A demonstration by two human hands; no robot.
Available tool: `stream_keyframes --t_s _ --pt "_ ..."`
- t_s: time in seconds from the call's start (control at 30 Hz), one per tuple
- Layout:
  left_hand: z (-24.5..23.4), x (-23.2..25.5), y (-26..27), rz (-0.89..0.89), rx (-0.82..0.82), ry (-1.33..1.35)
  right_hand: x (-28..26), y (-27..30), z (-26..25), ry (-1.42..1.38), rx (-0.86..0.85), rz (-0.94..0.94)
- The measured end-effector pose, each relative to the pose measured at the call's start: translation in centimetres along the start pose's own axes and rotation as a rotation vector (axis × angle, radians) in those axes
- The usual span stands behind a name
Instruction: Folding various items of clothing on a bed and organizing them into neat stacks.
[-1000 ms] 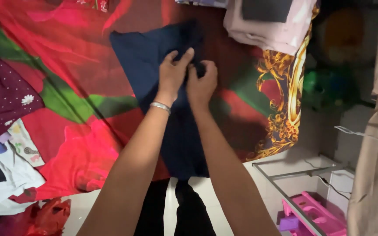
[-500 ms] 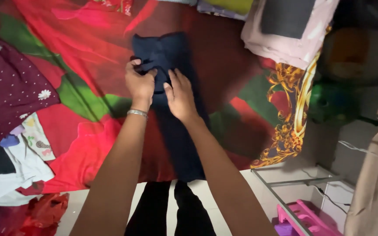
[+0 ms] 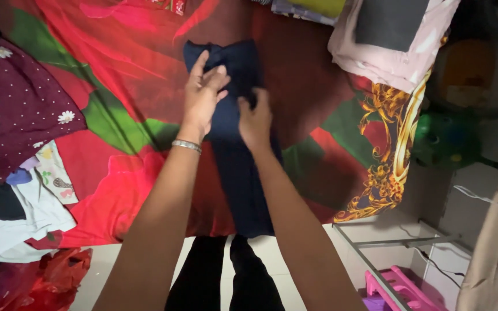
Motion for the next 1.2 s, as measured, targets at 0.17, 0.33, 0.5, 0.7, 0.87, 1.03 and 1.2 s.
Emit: stream_keyframes --t_s 0.17,0.33,0.5,0.7,0.87,1.03,1.2 --pt "0.4 -2.6 1.0 0.376 -0.221 -0.203 0.6 0.2 -1.8 -0.097 -0.049 -0.048" --pt "1.0 -4.1 7.6 0.767 -0.102 -0.951 1.8 2.5 -4.9 -0.019 -0.064 -0.083" --pt "-0.1 -11.2 16.4 0.918 -0.142 -1.252 8.6 7.9 -9.4 0.375 -0.057 -0.297" --pt "-3.2 -19.7 24.1 0.691 -0.167 -1.531 18.7 21.1 -13.6 0.714 -0.254 -0.453" --pt "-4.4 -22.7 28.3 0.646 -0.153 -1.504 22.9 25.6 -15.0 0.601 -0.396 -0.518" --pt "-6.2 -24.7 29.1 0.743 0.176 -1.166 17.8 23.7 -19.5 0.528 -0.023 -0.355" --pt "-10.6 -29.4 27.7 0.185 0.587 -0.756 24.7 22.4 -17.1 0.506 -0.238 0.017"
Point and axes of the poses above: each hand's wrist, its own y-axis away from the middle knuckle, its own z-axis out of the palm, x = y × z, the point moved 6 cm from there along -y, towards the middle knuckle, and after that the axes turned 10 degrees about x, right-handed, at the moved point
